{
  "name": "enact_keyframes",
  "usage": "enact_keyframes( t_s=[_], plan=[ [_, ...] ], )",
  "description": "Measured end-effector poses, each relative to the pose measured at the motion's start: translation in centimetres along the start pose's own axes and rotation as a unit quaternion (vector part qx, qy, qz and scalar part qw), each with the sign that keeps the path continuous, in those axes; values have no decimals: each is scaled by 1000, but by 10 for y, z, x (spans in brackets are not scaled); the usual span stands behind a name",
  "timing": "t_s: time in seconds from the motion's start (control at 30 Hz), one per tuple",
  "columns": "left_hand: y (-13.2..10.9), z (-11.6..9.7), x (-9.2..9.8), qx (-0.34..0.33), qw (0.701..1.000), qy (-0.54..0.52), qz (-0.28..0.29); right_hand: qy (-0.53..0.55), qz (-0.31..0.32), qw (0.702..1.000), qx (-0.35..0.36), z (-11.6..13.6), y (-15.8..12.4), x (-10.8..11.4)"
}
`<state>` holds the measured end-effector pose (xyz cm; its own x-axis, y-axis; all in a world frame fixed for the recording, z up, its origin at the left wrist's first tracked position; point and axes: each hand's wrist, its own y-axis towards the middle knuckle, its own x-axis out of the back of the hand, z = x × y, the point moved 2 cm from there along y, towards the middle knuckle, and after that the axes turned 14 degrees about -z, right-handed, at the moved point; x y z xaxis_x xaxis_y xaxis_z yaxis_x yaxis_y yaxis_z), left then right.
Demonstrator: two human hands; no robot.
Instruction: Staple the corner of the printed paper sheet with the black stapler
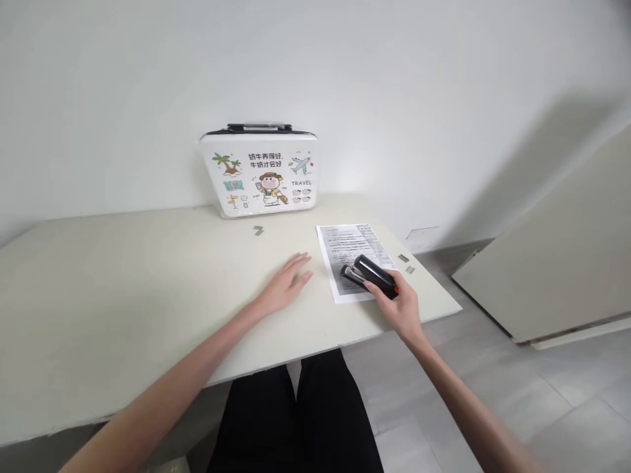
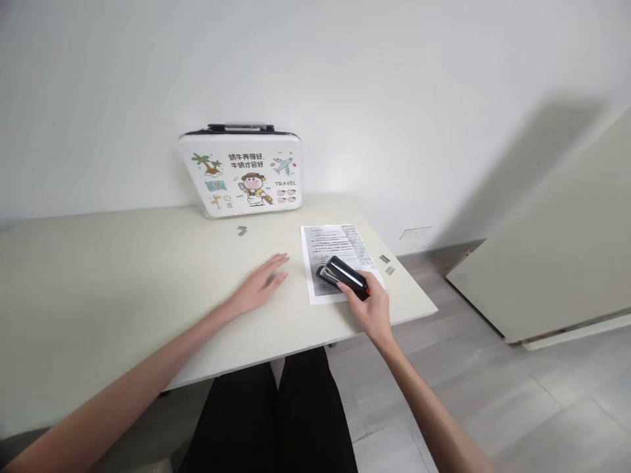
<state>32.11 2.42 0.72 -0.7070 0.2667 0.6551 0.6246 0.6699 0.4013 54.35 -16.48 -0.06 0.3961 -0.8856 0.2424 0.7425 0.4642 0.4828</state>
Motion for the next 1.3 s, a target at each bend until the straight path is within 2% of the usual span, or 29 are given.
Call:
enact_keyframes(
  t_s=[0.07, 0.17, 0.27, 0.4, 0.57, 0.67, 0.8, 1.03, 1.3],
  plan=[
    [-12, 20, 33, 40, 998, -22, -36, -4, 41, 999, 6, 5, 0, -14],
    [-30, 49, 78, 101, 991, -47, -78, 1, 116, 993, 21, 19, 0, -50],
    [-42, 69, 108, 145, 971, -126, -144, 3, 178, 983, 48, 36, -1, -96],
    [-50, 82, 121, 190, 921, -235, -245, 11, 244, 967, 79, 54, -2, -150],
    [-52, 85, 118, 192, 917, -239, -255, 36, 289, 953, 79, 61, -7, -188],
    [-53, 86, 117, 197, 915, -238, -259, 46, 291, 952, 85, 62, -10, -196],
    [-53, 86, 116, 209, 913, -228, -265, 56, 300, 948, 94, 61, -10, -195],
    [-48, 83, 116, 223, 912, -210, -272, 28, 237, 969, 70, 55, -2, -187],
    [-47, 84, 118, 231, 909, -174, -300, 3, 234, 968, 87, 52, -2, -191]
  ],
)
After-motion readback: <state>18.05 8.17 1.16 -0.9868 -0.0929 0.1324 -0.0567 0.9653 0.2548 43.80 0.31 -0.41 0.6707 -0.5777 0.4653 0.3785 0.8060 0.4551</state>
